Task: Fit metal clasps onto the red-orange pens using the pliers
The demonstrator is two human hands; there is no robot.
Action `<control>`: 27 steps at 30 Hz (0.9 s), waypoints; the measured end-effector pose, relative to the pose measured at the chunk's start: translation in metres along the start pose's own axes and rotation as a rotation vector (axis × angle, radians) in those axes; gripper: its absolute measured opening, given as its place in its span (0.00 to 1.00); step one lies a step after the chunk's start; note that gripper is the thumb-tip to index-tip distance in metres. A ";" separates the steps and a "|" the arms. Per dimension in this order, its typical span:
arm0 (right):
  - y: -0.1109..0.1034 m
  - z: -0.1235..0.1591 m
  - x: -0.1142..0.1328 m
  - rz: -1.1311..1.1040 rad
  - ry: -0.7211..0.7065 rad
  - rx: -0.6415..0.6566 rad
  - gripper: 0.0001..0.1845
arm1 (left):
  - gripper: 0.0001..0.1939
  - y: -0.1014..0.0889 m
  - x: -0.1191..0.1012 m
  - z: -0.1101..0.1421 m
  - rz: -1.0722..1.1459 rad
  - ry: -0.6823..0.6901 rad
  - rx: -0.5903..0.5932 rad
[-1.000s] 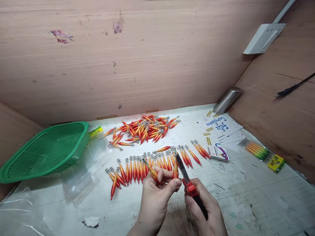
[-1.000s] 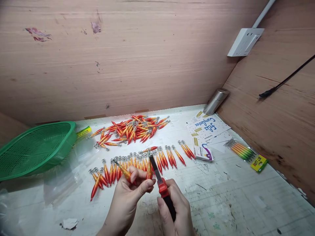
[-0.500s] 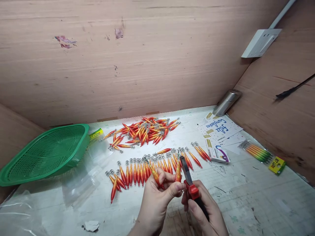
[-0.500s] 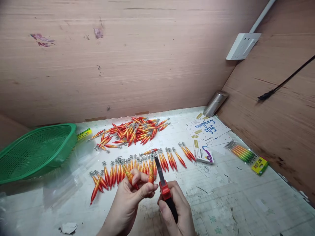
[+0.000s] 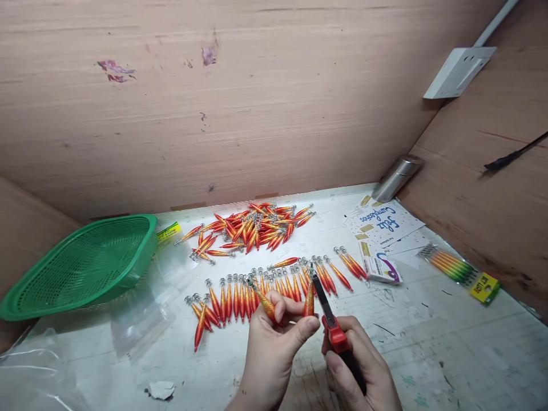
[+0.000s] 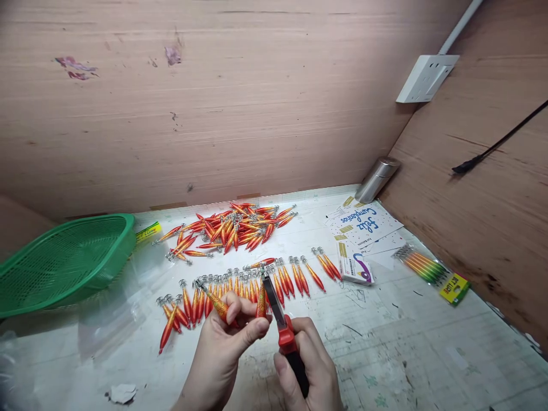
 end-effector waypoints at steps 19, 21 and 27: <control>0.004 -0.001 0.001 0.066 -0.015 -0.004 0.10 | 0.28 -0.011 -0.003 -0.007 -0.096 0.036 -0.030; 0.004 -0.003 0.002 0.073 -0.019 -0.007 0.11 | 0.28 -0.013 -0.003 -0.009 -0.097 0.041 -0.046; 0.006 -0.006 0.002 0.056 -0.020 -0.002 0.11 | 0.28 -0.015 -0.002 -0.011 -0.085 0.042 -0.070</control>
Point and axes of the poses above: each hand's wrist, its own z-axis away from the middle knuckle, its own y-axis out of the palm, x = y × z, the point moved 7 cm from there along -z, towards the middle knuckle, and after that the axes turned 2 degrees about z, right-handed, at the moved point
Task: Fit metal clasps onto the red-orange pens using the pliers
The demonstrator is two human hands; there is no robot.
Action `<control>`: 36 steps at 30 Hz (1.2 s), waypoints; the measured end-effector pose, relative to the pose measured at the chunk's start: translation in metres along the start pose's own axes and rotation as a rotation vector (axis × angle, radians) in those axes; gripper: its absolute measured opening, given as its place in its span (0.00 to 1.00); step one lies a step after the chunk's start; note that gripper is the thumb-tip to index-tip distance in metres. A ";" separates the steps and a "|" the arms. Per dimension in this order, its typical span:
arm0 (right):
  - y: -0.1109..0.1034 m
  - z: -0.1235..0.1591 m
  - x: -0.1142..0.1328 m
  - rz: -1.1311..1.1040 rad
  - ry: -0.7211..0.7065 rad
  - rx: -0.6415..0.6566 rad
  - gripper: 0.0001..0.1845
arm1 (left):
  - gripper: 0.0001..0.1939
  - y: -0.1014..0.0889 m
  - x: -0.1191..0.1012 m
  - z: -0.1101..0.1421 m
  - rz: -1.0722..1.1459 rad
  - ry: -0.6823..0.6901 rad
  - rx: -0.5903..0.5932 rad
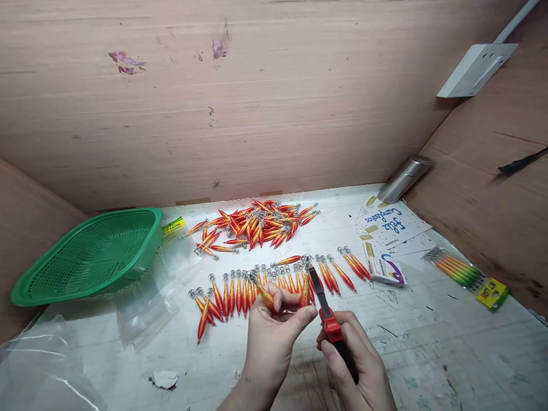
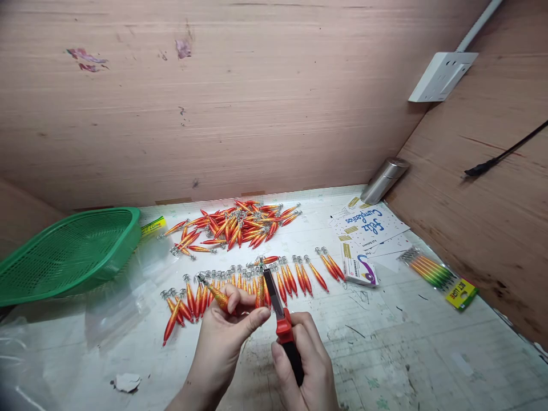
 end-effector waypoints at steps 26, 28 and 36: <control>-0.007 -0.009 0.001 0.132 -0.241 0.097 0.09 | 0.28 0.011 0.005 0.003 0.025 -0.061 0.105; -0.009 -0.009 -0.001 0.132 -0.232 0.072 0.09 | 0.28 0.012 0.006 0.002 0.025 -0.068 0.116; -0.005 -0.007 -0.010 -0.045 -0.062 -0.011 0.10 | 0.27 0.012 0.009 0.000 0.039 -0.091 0.146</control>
Point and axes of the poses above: each hand's wrist, its own z-axis away from the middle knuckle, its own y-axis out of the palm, x = y × z, the point moved 7 cm from there along -z, towards the middle knuckle, and after that the axes turned 2 degrees about z, right-handed, at the moved point
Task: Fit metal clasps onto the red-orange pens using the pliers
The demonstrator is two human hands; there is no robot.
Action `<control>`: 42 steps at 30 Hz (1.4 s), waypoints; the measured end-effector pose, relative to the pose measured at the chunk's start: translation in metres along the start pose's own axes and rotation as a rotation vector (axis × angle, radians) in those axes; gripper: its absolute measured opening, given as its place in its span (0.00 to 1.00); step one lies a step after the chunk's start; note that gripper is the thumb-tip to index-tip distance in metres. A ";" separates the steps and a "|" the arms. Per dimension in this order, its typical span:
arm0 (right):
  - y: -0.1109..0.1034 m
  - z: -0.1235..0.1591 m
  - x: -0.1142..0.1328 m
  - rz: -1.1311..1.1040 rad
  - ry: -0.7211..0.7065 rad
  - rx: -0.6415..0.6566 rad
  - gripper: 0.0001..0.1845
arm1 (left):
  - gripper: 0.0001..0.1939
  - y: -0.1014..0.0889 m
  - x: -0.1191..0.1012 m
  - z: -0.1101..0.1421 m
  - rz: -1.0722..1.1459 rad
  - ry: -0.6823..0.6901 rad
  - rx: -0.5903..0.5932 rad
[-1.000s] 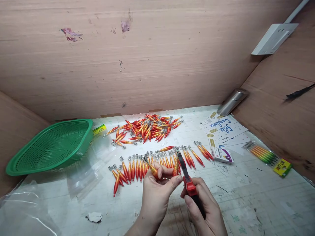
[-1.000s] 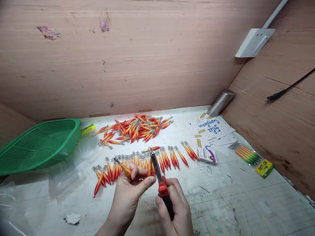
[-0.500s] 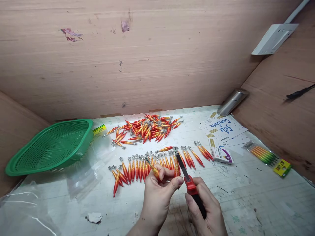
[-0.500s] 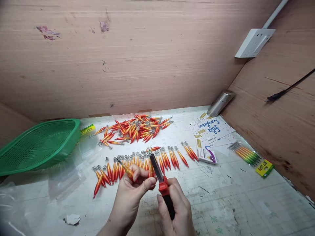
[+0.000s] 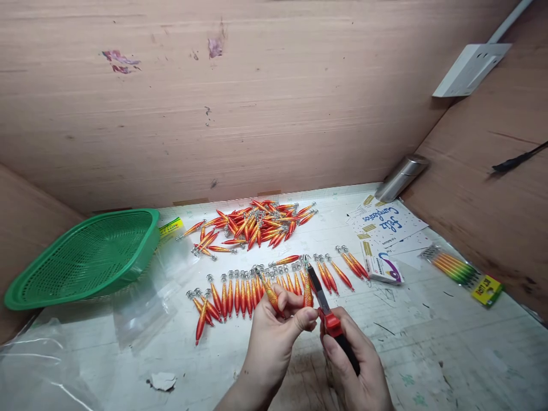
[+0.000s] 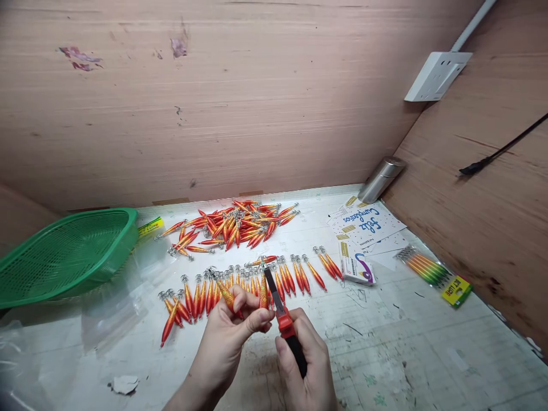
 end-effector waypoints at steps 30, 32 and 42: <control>0.000 0.007 -0.014 -0.143 0.173 0.088 0.13 | 0.31 0.004 0.003 -0.002 0.035 -0.085 0.070; -0.003 0.006 -0.010 -0.073 0.136 0.027 0.12 | 0.29 0.004 0.000 -0.002 -0.004 -0.069 0.074; -0.002 0.012 0.006 0.103 0.034 -0.068 0.09 | 0.27 0.002 -0.009 0.003 -0.005 -0.032 0.066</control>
Point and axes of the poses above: each hand's wrist, its own z-axis away from the middle knuckle, its own y-axis out of the palm, x = y × z, the point moved 7 cm from there along -z, towards the middle knuckle, and after that the axes turned 2 degrees about z, right-handed, at the moved point
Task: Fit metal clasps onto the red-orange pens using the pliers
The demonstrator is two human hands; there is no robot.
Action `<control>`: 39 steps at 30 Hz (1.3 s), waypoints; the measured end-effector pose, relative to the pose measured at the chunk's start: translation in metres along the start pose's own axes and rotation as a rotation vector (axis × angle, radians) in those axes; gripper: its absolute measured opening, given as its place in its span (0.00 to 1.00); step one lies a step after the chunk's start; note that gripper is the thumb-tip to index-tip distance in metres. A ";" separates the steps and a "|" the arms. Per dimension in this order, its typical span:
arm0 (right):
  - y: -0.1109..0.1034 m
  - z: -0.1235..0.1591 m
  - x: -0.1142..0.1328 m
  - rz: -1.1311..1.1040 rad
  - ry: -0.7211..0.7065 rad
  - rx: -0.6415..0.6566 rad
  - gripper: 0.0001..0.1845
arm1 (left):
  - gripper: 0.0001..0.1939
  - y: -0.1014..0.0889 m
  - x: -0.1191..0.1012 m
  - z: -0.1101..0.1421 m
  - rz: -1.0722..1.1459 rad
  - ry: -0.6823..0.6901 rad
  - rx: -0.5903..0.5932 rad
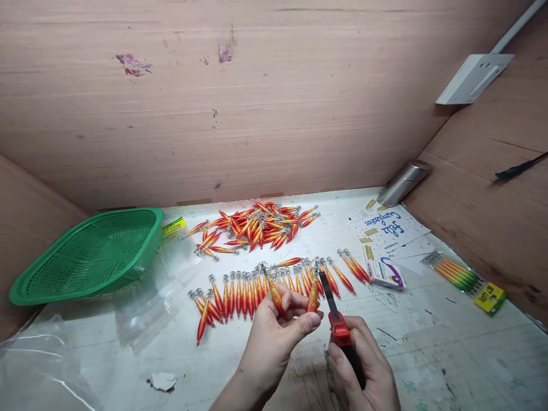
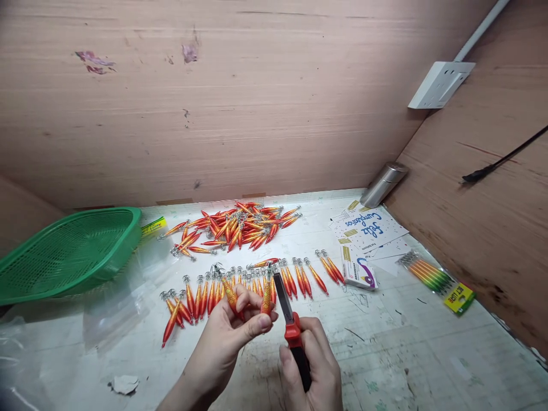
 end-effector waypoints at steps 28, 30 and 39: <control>-0.006 0.002 0.001 -0.020 -0.014 -0.070 0.09 | 0.26 0.013 0.004 0.008 0.148 -0.083 0.037; -0.005 0.002 0.004 -0.002 -0.015 -0.071 0.11 | 0.26 0.013 0.004 0.007 0.151 -0.077 0.045; -0.003 0.004 0.005 0.026 -0.011 -0.039 0.09 | 0.28 0.003 0.000 0.005 0.048 0.013 -0.004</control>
Point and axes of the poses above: each hand's wrist, its own z-axis away from the middle knuckle, its own y-axis out of the palm, x = y × z, the point moved 7 cm from there along -z, towards the middle knuckle, and after that the axes turned 2 degrees about z, right-handed, at the moved point
